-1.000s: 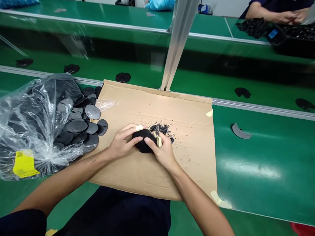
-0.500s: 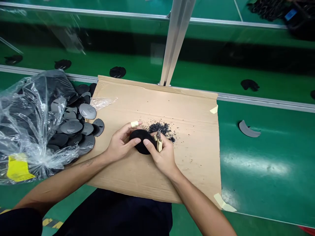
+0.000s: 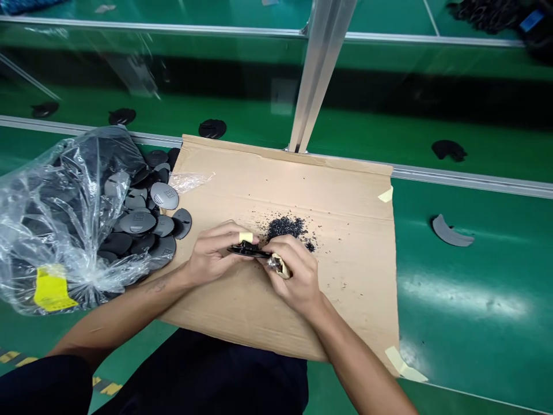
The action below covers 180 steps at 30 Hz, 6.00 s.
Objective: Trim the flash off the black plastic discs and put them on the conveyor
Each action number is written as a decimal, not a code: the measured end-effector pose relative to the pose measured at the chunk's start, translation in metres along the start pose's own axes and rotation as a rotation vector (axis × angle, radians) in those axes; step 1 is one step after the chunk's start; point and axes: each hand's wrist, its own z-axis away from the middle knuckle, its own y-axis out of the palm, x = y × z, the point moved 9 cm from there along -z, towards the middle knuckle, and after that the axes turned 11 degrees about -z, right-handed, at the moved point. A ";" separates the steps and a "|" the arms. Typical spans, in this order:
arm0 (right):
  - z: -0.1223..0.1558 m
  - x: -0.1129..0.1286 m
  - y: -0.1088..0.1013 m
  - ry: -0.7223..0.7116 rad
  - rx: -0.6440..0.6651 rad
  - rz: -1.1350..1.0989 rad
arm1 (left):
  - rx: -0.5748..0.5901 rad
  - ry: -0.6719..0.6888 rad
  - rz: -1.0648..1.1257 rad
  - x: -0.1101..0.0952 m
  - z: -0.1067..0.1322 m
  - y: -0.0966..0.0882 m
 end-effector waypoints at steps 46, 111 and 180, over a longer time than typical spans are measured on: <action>0.004 0.000 0.011 -0.117 0.262 0.005 | 0.033 0.181 -0.095 -0.017 0.006 0.002; 0.005 -0.012 0.006 -0.133 0.283 0.550 | 0.070 0.095 -0.093 -0.010 0.010 0.008; -0.001 -0.019 -0.010 -0.077 0.198 0.432 | 0.192 -0.103 0.036 0.012 0.016 0.015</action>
